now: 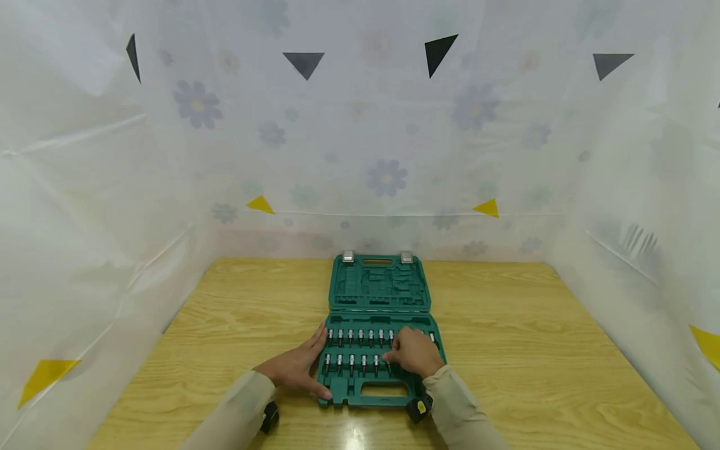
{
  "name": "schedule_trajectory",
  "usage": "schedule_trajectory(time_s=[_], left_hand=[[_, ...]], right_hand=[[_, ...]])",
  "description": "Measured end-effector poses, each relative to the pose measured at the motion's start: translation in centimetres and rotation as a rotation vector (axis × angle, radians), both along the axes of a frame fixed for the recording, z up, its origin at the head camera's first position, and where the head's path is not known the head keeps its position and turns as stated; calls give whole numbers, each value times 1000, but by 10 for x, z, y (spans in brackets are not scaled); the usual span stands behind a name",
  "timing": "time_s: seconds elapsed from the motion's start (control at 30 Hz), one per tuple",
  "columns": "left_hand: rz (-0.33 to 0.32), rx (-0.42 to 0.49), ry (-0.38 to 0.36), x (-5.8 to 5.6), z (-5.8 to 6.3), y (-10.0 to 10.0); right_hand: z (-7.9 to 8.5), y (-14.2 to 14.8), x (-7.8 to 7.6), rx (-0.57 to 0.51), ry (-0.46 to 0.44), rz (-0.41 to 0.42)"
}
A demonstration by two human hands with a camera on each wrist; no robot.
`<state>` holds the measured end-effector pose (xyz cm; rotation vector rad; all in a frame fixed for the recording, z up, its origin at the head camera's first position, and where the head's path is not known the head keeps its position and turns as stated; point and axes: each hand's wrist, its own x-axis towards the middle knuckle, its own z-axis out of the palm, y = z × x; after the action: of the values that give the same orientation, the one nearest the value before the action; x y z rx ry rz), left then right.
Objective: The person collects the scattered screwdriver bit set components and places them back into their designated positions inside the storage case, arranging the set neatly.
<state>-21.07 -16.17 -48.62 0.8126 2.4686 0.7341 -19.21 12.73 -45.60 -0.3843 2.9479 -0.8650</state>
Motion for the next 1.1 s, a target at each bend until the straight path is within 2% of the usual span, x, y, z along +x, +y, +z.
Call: schedule_trajectory(time_s=[0.4,1.1], left_hand=[[2,-10,-4,1,0,0],[-6,-9,11,0,0,-1]], right_hand=[[-3,1,-6,13,-57,32],[-1,0,-9,22,-78,-1]])
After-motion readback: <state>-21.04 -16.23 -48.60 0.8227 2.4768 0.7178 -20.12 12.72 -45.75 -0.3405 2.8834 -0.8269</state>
